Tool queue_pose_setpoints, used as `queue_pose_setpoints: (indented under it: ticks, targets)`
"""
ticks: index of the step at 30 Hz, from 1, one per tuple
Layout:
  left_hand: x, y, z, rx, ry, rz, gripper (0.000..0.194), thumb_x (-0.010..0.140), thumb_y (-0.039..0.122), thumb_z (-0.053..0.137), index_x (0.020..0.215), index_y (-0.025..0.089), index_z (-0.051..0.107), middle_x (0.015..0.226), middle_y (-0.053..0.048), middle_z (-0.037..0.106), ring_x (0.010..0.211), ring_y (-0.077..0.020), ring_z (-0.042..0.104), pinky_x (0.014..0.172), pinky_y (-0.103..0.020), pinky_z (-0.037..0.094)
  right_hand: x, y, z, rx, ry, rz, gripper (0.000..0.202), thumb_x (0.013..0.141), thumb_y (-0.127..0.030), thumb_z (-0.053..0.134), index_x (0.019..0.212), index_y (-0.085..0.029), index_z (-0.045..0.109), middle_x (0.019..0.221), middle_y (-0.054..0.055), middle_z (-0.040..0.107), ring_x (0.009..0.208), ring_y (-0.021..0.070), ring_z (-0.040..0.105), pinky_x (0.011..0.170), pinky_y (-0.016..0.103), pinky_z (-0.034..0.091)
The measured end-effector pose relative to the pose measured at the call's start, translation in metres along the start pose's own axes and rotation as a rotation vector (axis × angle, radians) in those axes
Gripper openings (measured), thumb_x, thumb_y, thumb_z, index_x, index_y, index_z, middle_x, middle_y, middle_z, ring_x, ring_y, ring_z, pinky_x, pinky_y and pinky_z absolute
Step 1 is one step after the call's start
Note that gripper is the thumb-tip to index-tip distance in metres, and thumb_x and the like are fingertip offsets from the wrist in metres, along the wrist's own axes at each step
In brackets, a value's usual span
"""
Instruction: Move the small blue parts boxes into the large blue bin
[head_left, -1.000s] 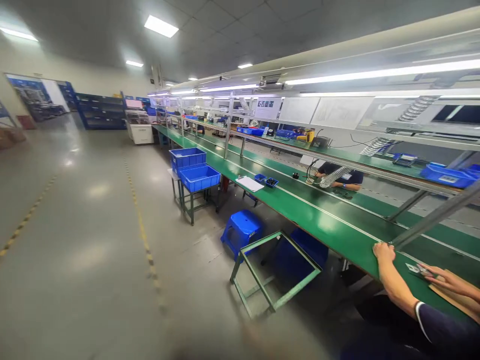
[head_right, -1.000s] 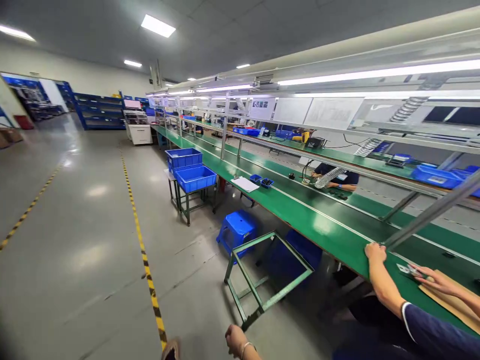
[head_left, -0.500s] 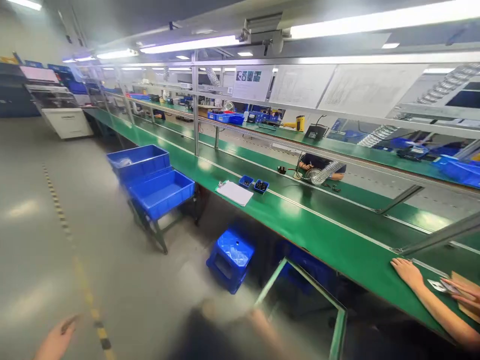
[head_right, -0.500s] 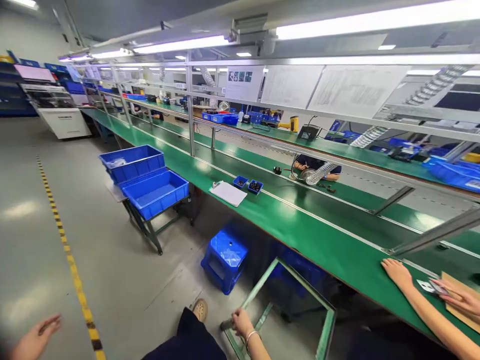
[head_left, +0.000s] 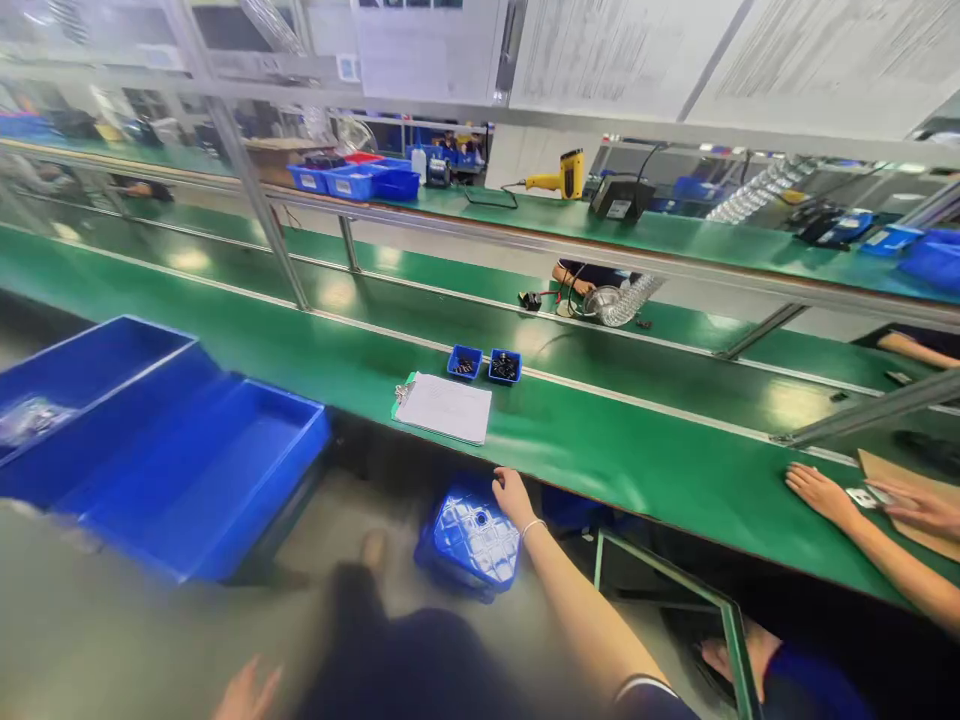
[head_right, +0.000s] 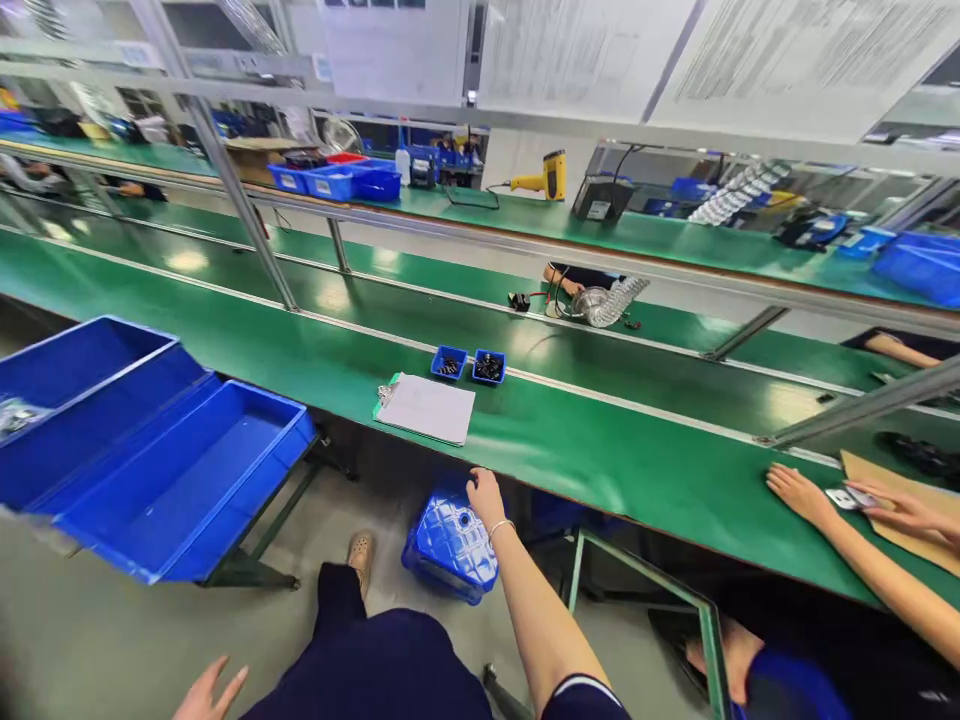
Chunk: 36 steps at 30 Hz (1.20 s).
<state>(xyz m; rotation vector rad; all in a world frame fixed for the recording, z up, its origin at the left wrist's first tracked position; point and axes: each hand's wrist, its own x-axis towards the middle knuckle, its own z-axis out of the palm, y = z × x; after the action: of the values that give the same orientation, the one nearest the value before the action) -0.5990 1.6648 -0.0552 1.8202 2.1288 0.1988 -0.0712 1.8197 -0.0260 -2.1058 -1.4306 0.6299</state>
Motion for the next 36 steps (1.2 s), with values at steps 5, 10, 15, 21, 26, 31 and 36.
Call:
queue_pose_setpoints:
  ticks: [5, 10, 15, 21, 26, 31, 36]
  targets:
    - [0.220, 0.094, -0.045, 0.112, -0.109, 0.463, 0.064, 0.083, 0.048, 0.042, 0.127, 0.003, 0.054, 0.137, -0.025, 0.052, 0.132, -0.0384, 0.044, 0.106, -0.053, 0.041, 0.039, -0.008, 0.020, -0.106, 0.125, 0.184, 0.037, 0.083, -0.019, 0.049, 0.115, -0.007, 0.060, 0.114, 0.019, 0.063, 0.113, 0.0279, 0.057, 0.102, 0.038, 0.041]
    - [0.365, 0.256, -0.060, 0.070, -0.239, 0.947, 0.075, 0.084, 0.053, 0.051, 0.145, 0.013, 0.034, 0.155, -0.014, 0.030, 0.147, -0.0271, 0.018, 0.120, -0.044, 0.016, 0.065, -0.020, 0.016, -0.220, 0.180, 0.312, 0.035, 0.083, -0.019, 0.048, 0.115, -0.008, 0.060, 0.114, 0.019, 0.063, 0.114, 0.0290, 0.056, 0.103, 0.039, 0.040]
    - [0.397, 0.372, 0.007, 0.055, -0.399, 1.138, 0.088, 0.068, 0.046, 0.076, 0.142, 0.016, 0.039, 0.156, -0.017, 0.028, 0.146, -0.0337, 0.016, 0.117, -0.054, 0.016, 0.122, 0.002, 0.003, -0.303, 0.188, 0.345, 0.040, 0.083, -0.021, 0.049, 0.121, -0.008, 0.056, 0.124, 0.018, 0.059, 0.122, 0.0254, 0.050, 0.107, 0.035, 0.036]
    - [0.390, 0.401, 0.072, 0.062, -0.432, 0.997, 0.073, 0.078, 0.033, 0.071, 0.141, 0.015, 0.039, 0.155, -0.024, 0.024, 0.144, -0.0437, 0.016, 0.108, -0.072, 0.017, 0.170, 0.034, 0.023, -0.414, 0.329, 0.483, 0.058, 0.094, -0.036, 0.034, 0.145, -0.009, 0.033, 0.154, 0.021, 0.026, 0.144, 0.0321, 0.018, 0.113, 0.056, 0.020]
    - [0.405, 0.393, 0.070, 0.069, -0.526, 1.008, 0.061, 0.082, 0.035, 0.067, 0.137, 0.017, 0.045, 0.156, -0.018, 0.028, 0.145, -0.0354, 0.020, 0.112, -0.062, 0.023, 0.175, 0.032, 0.041, -0.527, 0.488, 0.504, 0.056, 0.096, -0.041, 0.028, 0.146, -0.017, 0.034, 0.156, 0.014, 0.027, 0.145, 0.0283, 0.016, 0.114, 0.054, 0.015]
    - [0.411, 0.393, 0.064, -0.346, -0.584, 0.831, 0.025, 0.088, 0.042, 0.057, 0.098, 0.022, 0.069, 0.137, -0.008, 0.057, 0.135, -0.0311, 0.042, 0.113, -0.057, 0.025, 0.176, 0.032, 0.038, -0.538, 0.488, 0.516, 0.055, 0.096, -0.043, 0.030, 0.145, -0.017, 0.037, 0.154, 0.013, 0.031, 0.143, 0.0276, 0.020, 0.113, 0.052, 0.017]
    - [0.398, 0.359, 0.057, -0.626, -0.188, 0.379, 0.031, 0.090, 0.047, 0.052, 0.094, 0.019, 0.064, 0.103, -0.009, 0.069, 0.099, -0.0244, 0.064, 0.091, -0.040, 0.050, 0.179, 0.032, 0.037, -0.524, 0.496, 0.515, 0.056, 0.095, -0.042, 0.032, 0.144, -0.016, 0.038, 0.153, 0.015, 0.032, 0.143, 0.0294, 0.021, 0.112, 0.054, 0.019]
